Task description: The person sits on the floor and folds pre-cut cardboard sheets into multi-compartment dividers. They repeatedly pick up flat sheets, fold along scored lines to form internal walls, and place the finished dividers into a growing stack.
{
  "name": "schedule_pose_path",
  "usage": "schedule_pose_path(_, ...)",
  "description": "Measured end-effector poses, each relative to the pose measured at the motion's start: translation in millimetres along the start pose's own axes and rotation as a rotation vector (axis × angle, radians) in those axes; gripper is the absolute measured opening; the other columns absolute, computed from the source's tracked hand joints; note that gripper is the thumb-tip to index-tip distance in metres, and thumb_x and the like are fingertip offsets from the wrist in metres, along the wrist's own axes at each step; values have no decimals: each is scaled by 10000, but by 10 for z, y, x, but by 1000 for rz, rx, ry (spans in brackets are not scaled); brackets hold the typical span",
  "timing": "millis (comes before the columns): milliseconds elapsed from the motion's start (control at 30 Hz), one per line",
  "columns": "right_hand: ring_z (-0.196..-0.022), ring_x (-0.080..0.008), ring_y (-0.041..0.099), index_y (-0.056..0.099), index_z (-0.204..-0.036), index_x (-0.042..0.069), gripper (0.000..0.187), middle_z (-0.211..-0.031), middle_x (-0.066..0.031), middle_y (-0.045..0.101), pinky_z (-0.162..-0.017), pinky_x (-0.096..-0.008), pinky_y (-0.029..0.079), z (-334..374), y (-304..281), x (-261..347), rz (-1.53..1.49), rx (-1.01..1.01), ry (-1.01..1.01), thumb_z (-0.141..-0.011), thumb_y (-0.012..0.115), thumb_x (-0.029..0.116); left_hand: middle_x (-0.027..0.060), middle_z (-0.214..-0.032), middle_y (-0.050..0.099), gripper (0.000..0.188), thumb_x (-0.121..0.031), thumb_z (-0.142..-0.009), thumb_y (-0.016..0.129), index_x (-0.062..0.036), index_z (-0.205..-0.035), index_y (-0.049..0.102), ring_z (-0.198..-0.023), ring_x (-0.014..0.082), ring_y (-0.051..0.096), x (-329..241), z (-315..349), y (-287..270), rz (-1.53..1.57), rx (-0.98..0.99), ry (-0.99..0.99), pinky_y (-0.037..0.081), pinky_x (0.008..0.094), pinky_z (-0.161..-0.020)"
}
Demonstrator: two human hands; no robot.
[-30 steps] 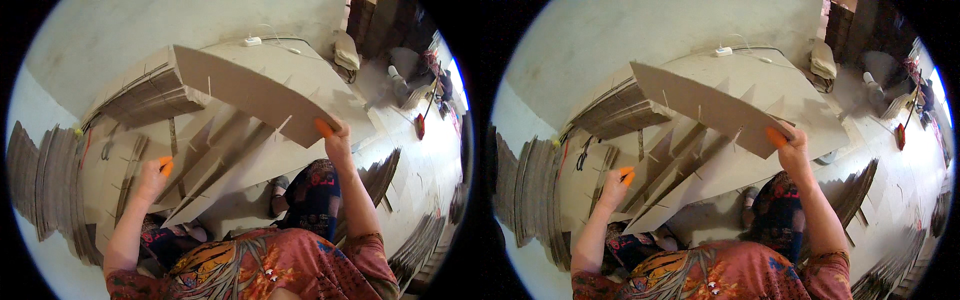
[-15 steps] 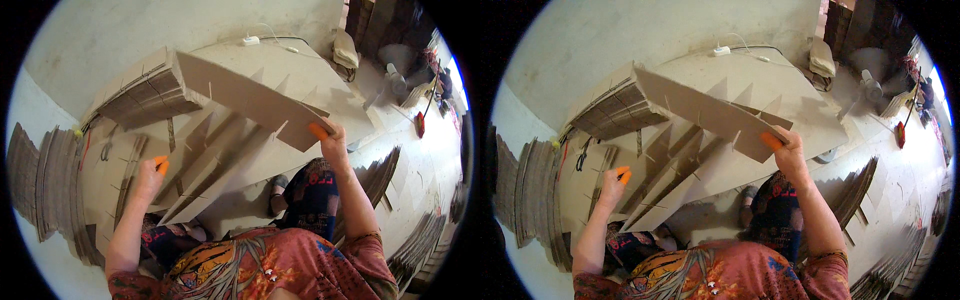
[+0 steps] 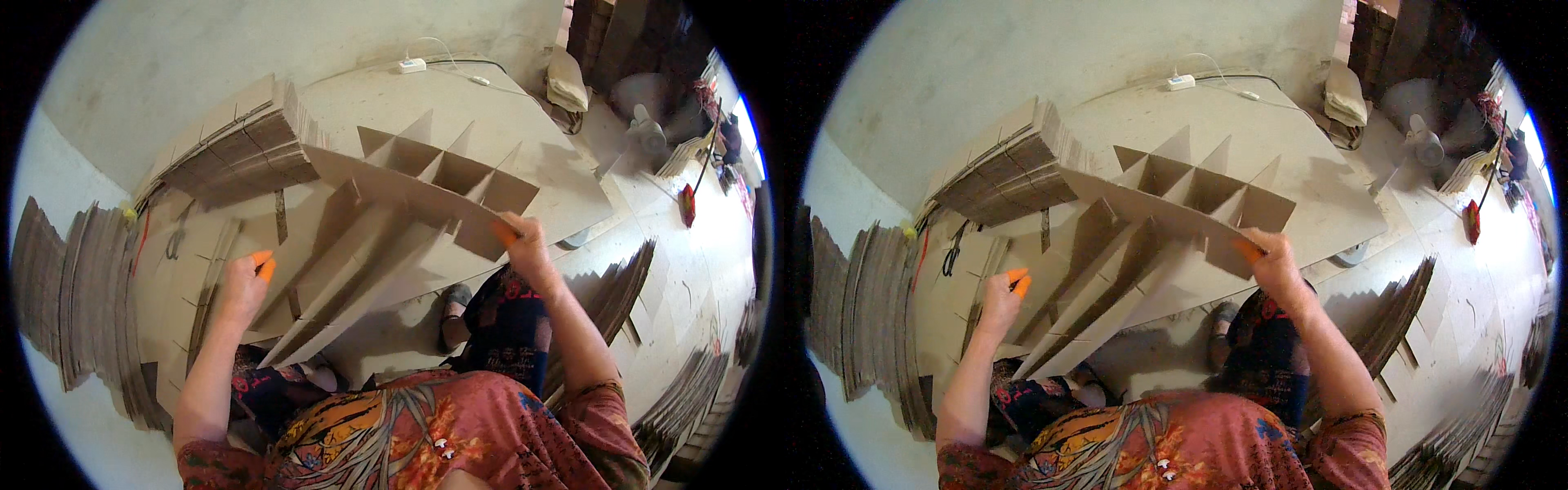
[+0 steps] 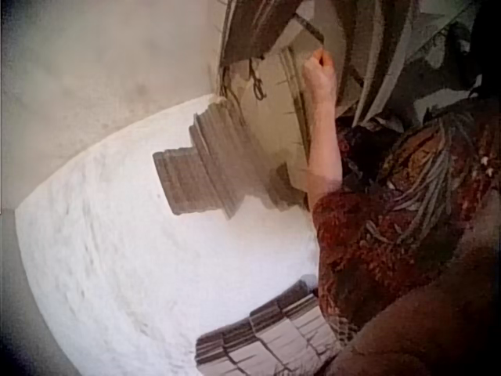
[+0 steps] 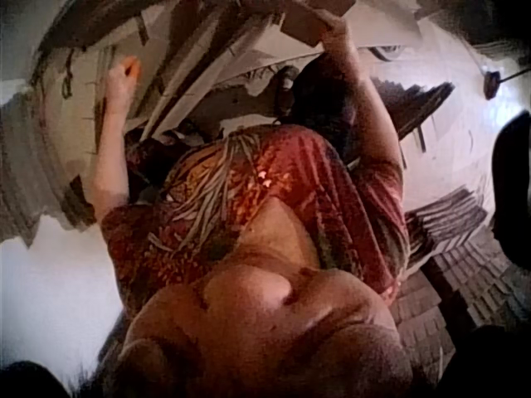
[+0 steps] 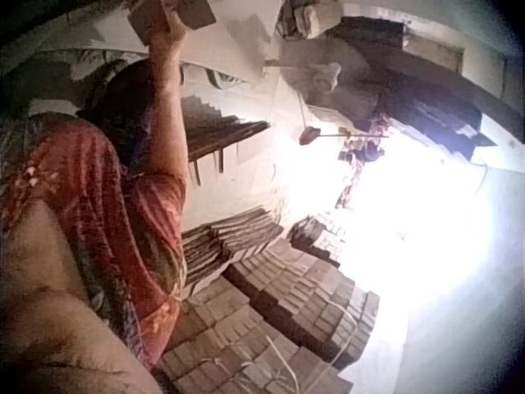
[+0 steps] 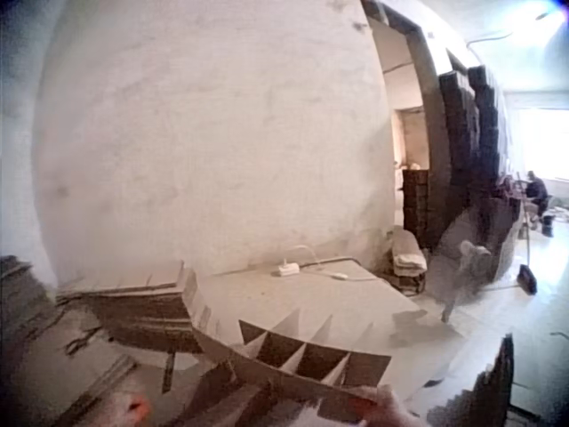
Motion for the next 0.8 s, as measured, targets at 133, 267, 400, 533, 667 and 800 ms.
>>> schedule_pose_path(133, -679, -135, 574, 626, -962, 0, 142, -777, -137, 651, -634, -263, 451, 86, 114, -108, -24, -63, -76, -830, 578, 15, 177, -887, 640, 240, -90, -799, 617, 18, -1013, 619, -722, 285, 611, -162, 20, 11, -161, -192, 270, 483, 338, -657)
schedule_pose_path(267, -584, -124, 499, 622, -914, -14, 111, -638, -150, 557, -533, -268, 398, 41, 194, 13, -36, -134, -179, -810, 587, -3, 140, -833, 623, 245, -105, -776, 663, 1, -990, 609, -679, 271, 596, -943, 83, 192, -104, -111, 528, 478, 320, -607)
schedule_pose_path(400, -669, -183, 603, 626, -911, -5, 116, -762, -171, 629, -609, -277, 454, -6, 214, 60, -21, -135, -129, -803, 586, -23, 188, -801, 616, 275, -134, -768, 664, -11, -1010, 615, -673, 312, 608, -1345, 13, 645, -79, 188, 545, 473, 355, -598)
schedule_pose_path(533, -631, -228, 611, 639, -913, 13, 141, -748, -187, 623, -590, -291, 461, 94, 371, -241, -11, -140, -188, -787, 595, -31, 218, -780, 607, 302, -149, -758, 666, 8, -1009, 606, -686, 348, 601, -1377, -14, 916, 14, 304, 518, 469, 388, -610)
schedule_pose_path(667, -611, -150, 559, 632, -909, 1, 118, -688, -187, 584, -555, -285, 435, 215, 240, -326, -14, -134, -137, -793, 610, -4, 178, -809, 612, 318, -188, -750, 684, 1, -995, 617, -725, 326, 590, -1454, 14, 930, 17, 167, 610, 467, 384, -633)
schedule_pose_path(800, -703, -244, 638, 584, -1102, 48, 330, -856, -193, 634, -632, -294, 484, 203, 101, -201, -27, -50, -96, -778, 621, -7, 141, -826, 594, 320, -254, -749, 695, -10, -943, 626, -740, 299, 564, -1413, -327, 629, -175, -100, 584, 464, 382, -650)
Point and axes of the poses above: each hand's wrist, its own z-axis away from the middle knuckle, its own y-axis out of the palm, x = y × z, the point moved 1 cm from there along -z, towards the middle knuckle
